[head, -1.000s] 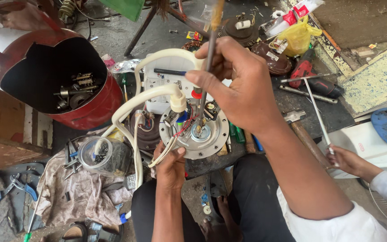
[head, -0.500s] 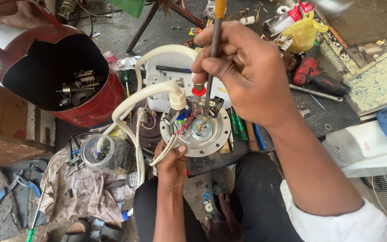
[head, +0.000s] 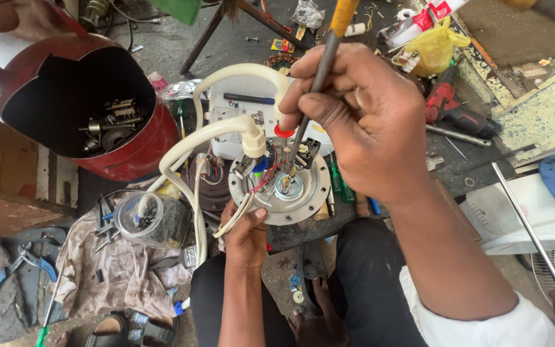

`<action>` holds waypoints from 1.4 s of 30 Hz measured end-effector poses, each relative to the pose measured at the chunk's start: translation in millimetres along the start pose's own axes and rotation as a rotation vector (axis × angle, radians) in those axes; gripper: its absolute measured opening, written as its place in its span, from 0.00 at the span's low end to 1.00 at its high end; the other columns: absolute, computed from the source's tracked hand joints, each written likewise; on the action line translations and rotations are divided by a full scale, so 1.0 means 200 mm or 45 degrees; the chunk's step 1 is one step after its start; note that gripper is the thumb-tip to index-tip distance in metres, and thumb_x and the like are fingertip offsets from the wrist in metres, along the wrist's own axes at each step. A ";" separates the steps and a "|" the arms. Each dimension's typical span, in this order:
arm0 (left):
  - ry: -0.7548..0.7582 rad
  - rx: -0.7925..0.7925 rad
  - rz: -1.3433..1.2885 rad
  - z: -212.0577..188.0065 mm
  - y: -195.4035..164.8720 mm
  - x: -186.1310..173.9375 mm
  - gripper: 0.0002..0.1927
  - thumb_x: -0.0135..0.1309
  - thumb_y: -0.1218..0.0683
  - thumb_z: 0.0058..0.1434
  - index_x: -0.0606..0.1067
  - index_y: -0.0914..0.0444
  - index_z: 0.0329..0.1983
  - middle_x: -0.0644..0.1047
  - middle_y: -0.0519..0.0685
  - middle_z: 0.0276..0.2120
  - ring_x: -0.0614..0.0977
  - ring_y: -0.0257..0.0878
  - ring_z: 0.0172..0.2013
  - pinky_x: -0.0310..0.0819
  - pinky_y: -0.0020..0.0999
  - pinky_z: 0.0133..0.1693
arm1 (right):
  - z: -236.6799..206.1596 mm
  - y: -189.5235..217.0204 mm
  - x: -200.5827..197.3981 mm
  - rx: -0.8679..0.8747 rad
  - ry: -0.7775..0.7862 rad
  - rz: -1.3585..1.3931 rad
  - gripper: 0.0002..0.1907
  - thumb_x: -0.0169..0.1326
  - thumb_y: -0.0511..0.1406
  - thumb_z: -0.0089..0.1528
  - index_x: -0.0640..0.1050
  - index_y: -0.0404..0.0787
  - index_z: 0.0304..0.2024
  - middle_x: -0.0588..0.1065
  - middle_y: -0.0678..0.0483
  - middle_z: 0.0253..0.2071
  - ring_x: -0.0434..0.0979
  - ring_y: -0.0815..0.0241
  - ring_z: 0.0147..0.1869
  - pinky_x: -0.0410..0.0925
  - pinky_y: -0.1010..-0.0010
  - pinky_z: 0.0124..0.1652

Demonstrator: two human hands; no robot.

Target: The person sits on the ground repairing a pump motor assembly, fitting a metal dome cover onto the flange and aligning it. They use pliers on a part, then drive and tighten screws using a screwdriver and a T-handle tool while a second person briefly assists with the fitting.

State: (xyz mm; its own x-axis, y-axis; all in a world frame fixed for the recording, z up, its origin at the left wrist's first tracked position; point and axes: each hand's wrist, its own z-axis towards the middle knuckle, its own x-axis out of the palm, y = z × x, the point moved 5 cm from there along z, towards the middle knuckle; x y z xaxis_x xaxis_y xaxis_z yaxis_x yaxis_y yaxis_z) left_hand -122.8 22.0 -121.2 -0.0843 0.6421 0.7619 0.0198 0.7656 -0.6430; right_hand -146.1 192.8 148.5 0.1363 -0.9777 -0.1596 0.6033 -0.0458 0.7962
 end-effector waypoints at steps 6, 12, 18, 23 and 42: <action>0.012 0.000 0.014 0.00 -0.01 0.01 0.26 0.60 0.64 0.49 0.74 0.73 0.54 0.80 0.54 0.44 0.82 0.43 0.47 0.73 0.37 0.55 | -0.01 -0.04 0.00 -0.015 0.057 0.004 0.07 0.51 0.23 0.76 0.70 0.27 0.56 0.79 0.46 0.43 0.84 0.60 0.44 0.79 0.72 0.48; 0.013 0.003 0.010 0.00 -0.01 0.01 0.27 0.59 0.64 0.49 0.73 0.73 0.55 0.80 0.54 0.45 0.81 0.43 0.48 0.73 0.36 0.56 | -0.02 -0.10 0.01 0.003 0.084 -0.008 0.08 0.51 0.23 0.75 0.70 0.27 0.57 0.79 0.46 0.43 0.85 0.60 0.45 0.80 0.72 0.48; 0.009 0.010 0.000 0.00 0.00 0.00 0.27 0.59 0.64 0.49 0.73 0.73 0.55 0.80 0.53 0.45 0.81 0.43 0.49 0.72 0.37 0.56 | -0.01 -0.11 0.02 -0.014 0.159 -0.045 0.07 0.49 0.21 0.75 0.70 0.27 0.56 0.79 0.46 0.42 0.85 0.60 0.46 0.79 0.72 0.48; 0.011 0.016 0.007 0.00 0.01 -0.02 0.27 0.61 0.64 0.49 0.73 0.74 0.54 0.80 0.55 0.45 0.82 0.44 0.48 0.74 0.38 0.57 | 0.01 -0.07 0.02 -0.062 0.240 -0.056 0.06 0.48 0.19 0.75 0.70 0.27 0.53 0.79 0.46 0.43 0.84 0.60 0.48 0.80 0.71 0.52; 0.065 -0.014 -0.104 0.00 0.05 -0.07 0.30 0.60 0.66 0.48 0.70 0.76 0.57 0.79 0.58 0.46 0.82 0.48 0.47 0.75 0.42 0.55 | 0.04 -0.04 0.01 0.027 0.256 -0.018 0.06 0.56 0.22 0.67 0.72 0.29 0.42 0.76 0.51 0.41 0.84 0.60 0.47 0.81 0.69 0.50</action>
State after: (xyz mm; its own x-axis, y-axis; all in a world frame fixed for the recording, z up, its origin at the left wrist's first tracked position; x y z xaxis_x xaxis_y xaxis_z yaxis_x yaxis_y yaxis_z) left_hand -120.9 19.7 -138.1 -0.0354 0.5784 0.8150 0.0256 0.8158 -0.5778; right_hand -157.8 189.4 146.9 0.2831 -0.9165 -0.2825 0.5898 -0.0659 0.8049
